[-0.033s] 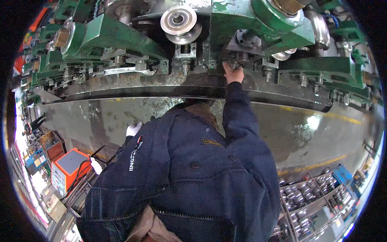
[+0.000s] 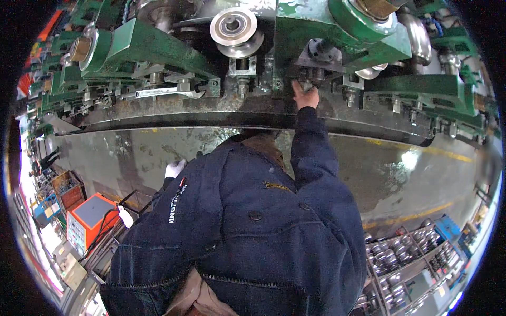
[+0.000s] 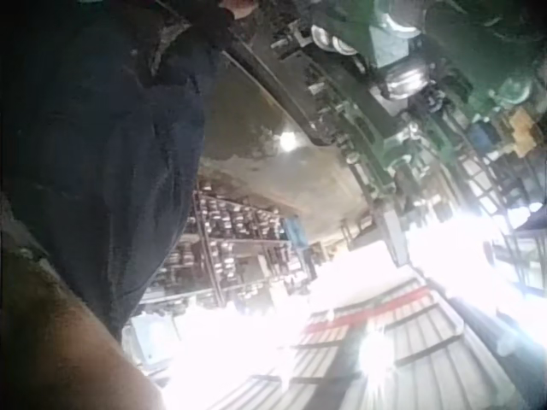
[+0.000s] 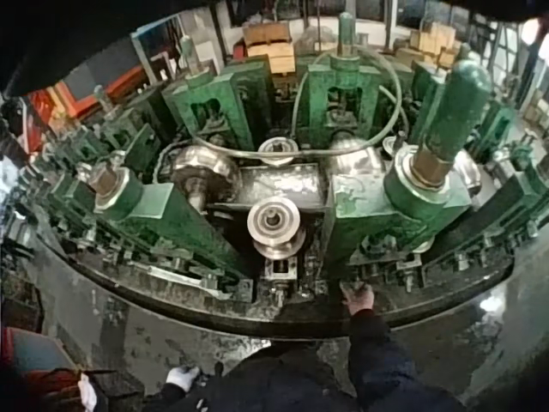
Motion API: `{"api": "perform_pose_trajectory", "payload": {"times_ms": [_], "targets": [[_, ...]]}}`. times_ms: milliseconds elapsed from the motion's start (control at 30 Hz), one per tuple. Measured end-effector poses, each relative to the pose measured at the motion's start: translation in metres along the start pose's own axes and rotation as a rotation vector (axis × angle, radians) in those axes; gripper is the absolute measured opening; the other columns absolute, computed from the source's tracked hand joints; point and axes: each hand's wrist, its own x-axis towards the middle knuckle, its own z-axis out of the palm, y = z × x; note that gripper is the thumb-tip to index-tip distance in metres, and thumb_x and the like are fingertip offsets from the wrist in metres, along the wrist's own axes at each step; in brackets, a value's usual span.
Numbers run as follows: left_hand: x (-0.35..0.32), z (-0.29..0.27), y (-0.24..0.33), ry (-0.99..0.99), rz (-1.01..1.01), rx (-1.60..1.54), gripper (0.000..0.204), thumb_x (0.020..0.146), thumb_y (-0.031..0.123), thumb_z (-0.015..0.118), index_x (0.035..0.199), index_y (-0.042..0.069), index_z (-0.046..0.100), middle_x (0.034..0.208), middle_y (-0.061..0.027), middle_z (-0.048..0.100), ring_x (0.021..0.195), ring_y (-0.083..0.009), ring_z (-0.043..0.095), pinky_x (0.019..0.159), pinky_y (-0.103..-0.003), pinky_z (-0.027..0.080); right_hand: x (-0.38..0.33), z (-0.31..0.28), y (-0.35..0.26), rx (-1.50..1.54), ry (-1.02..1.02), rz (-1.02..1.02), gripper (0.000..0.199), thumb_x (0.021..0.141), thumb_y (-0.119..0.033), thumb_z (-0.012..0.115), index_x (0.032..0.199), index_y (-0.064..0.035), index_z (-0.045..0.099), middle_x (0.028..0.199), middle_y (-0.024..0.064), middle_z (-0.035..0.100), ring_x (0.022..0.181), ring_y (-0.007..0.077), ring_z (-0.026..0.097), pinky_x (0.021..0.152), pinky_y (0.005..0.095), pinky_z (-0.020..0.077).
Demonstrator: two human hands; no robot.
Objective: Adjusting the rollers and alignment of a large metal processing machine.
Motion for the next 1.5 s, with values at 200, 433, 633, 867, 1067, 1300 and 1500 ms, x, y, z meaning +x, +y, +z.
{"api": "perform_pose_trajectory", "payload": {"times_ms": [200, 433, 633, 867, 1067, 1300, 1500], "targets": [[-0.003, 0.004, 0.015, -0.008, 0.038, -0.060, 0.037, 0.095, 0.030, 0.065, 0.098, -0.007, 0.069, 0.078, -0.0136, 0.073, 0.062, -0.0188, 0.070, 0.055, -0.032, 0.055, 0.021, -0.002, 0.023, -0.231, 0.140, -0.190, 0.081, 0.068, -0.056, 0.085, 0.099, 0.0137, 0.060, 0.084, 0.0213, 0.069, 0.067, 0.0253, 0.071, 0.058, 0.0359, 0.0553], [0.009, 0.004, -0.013, 0.063, 0.132, 0.147, 0.036, 0.094, 0.030, 0.066, 0.096, -0.006, 0.071, 0.078, -0.0124, 0.073, 0.061, -0.0183, 0.070, 0.054, -0.030, 0.053, -0.010, 0.000, -0.013, -0.208, 0.066, -0.124, 0.053, 0.077, -0.038, 0.086, 0.090, 0.0058, 0.060, 0.077, 0.0102, 0.068, 0.062, 0.0161, 0.064, 0.050, 0.0315, 0.0515], [-0.003, 0.001, 0.025, -0.013, 0.052, 0.044, 0.034, 0.096, 0.029, 0.064, 0.101, -0.004, 0.070, 0.080, -0.0130, 0.074, 0.062, -0.0206, 0.070, 0.053, -0.032, 0.054, 0.037, -0.009, 0.050, -0.097, 0.035, -0.213, 0.066, 0.078, -0.038, 0.084, 0.113, 0.0092, 0.054, 0.092, 0.0115, 0.068, 0.071, 0.0179, 0.065, 0.055, 0.0327, 0.0517], [0.028, 0.006, -0.016, 0.028, 0.081, 0.261, 0.050, 0.089, 0.044, 0.065, 0.098, -0.005, 0.072, 0.091, -0.0270, 0.071, 0.091, -0.0357, 0.071, 0.081, -0.041, 0.052, 0.003, -0.051, 0.007, -0.097, 0.077, -0.323, 0.074, 0.075, -0.026, 0.085, 0.134, 0.0011, 0.049, 0.117, 0.0147, 0.067, 0.100, 0.0255, 0.066, 0.084, 0.0349, 0.0524], [0.049, 0.004, -0.026, -0.017, 0.098, 0.184, 0.051, 0.090, 0.045, 0.064, 0.099, -0.004, 0.072, 0.089, -0.0267, 0.072, 0.090, -0.0350, 0.072, 0.080, -0.041, 0.052, 0.010, -0.082, -0.042, -0.230, 0.278, -0.596, 0.063, 0.071, -0.004, 0.080, 0.128, -0.0072, 0.055, 0.114, 0.0088, 0.069, 0.102, 0.0191, 0.065, 0.092, 0.0343, 0.0503], [0.077, 0.001, -0.049, -0.016, 0.196, 0.227, 0.053, 0.090, 0.050, 0.063, 0.101, -0.001, 0.072, 0.088, -0.0277, 0.070, 0.090, -0.0379, 0.071, 0.077, -0.042, 0.052, 0.013, -0.083, -0.045, -0.292, 0.343, -0.502, 0.045, 0.074, -0.004, 0.075, 0.116, -0.0076, 0.060, 0.106, 0.0138, 0.072, 0.101, 0.0267, 0.069, 0.087, 0.0366, 0.0520], [0.084, 0.005, -0.015, 0.011, 0.270, 0.444, 0.053, 0.086, 0.052, 0.063, 0.096, 0.001, 0.072, 0.088, -0.0269, 0.069, 0.092, -0.0381, 0.071, 0.078, -0.044, 0.052, 0.006, -0.086, -0.046, -0.372, 0.447, -0.504, 0.056, 0.073, 0.001, 0.067, 0.128, -0.0010, 0.056, 0.111, 0.0225, 0.069, 0.106, 0.0367, 0.067, 0.088, 0.0416, 0.0531]]}}
